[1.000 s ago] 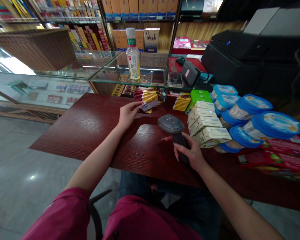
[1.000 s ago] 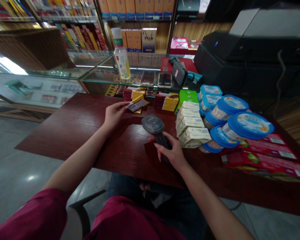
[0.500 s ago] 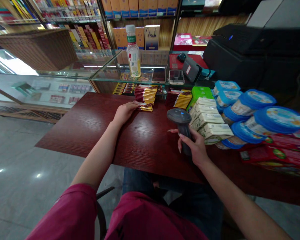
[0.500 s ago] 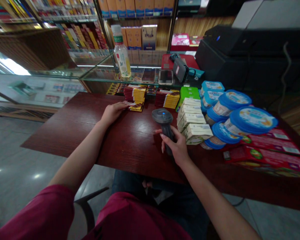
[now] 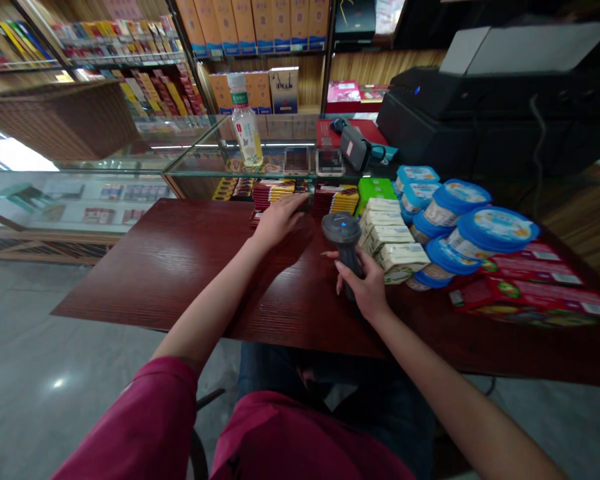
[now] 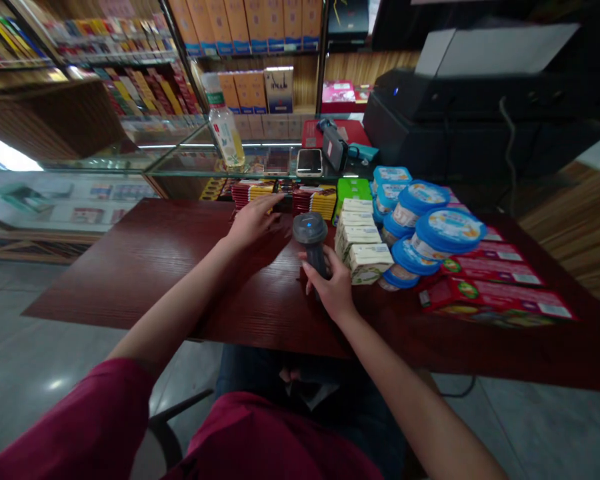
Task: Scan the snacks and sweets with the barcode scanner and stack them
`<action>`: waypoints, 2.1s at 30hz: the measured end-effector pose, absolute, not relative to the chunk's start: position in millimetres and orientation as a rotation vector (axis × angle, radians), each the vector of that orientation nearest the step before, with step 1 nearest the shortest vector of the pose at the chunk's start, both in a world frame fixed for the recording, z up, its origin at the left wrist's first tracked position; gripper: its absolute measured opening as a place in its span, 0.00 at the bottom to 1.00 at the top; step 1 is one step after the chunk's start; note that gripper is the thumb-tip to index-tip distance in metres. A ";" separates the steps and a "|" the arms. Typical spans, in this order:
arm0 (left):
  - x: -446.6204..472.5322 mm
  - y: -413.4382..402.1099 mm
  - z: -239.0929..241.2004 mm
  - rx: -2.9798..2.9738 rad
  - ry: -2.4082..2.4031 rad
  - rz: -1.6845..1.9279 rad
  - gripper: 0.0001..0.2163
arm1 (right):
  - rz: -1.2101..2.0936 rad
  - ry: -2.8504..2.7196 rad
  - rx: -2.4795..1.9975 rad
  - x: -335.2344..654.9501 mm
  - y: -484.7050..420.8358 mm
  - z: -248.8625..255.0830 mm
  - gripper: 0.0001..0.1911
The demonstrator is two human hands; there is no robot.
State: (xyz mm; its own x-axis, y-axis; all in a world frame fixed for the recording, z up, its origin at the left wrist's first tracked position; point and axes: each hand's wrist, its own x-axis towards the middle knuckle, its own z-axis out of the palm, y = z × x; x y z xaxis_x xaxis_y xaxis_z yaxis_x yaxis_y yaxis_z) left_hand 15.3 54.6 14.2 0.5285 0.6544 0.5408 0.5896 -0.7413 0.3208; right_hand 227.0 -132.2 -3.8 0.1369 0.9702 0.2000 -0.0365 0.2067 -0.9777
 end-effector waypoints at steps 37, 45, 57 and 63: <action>-37.4 24.5 -0.3 1.936 1.205 1.274 0.12 | 1.237 -1.272 -1.080 227.4 -148.4 7.2 0.19; -84.2 32.1 1.2 2.366 1.320 1.151 0.14 | 1.225 -1.279 -1.069 227.5 -147.4 7.8 0.16; -81.4 37.7 -4.3 2.566 1.385 1.061 0.18 | 1.139 -1.251 -1.054 228.7 -143.6 5.8 0.15; 3.7 42.0 20.2 2.743 1.131 1.021 0.23 | 1.009 -1.143 -1.115 224.9 -132.8 2.3 0.20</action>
State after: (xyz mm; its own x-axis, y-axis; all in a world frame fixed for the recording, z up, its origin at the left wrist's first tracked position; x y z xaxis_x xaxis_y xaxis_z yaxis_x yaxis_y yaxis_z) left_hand 3.7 42.0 20.2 0.5286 0.6315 0.5673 0.6288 -0.7402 0.2381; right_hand 224.9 -132.8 2.3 0.1450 0.9763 0.1609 -0.0380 0.1680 -0.9851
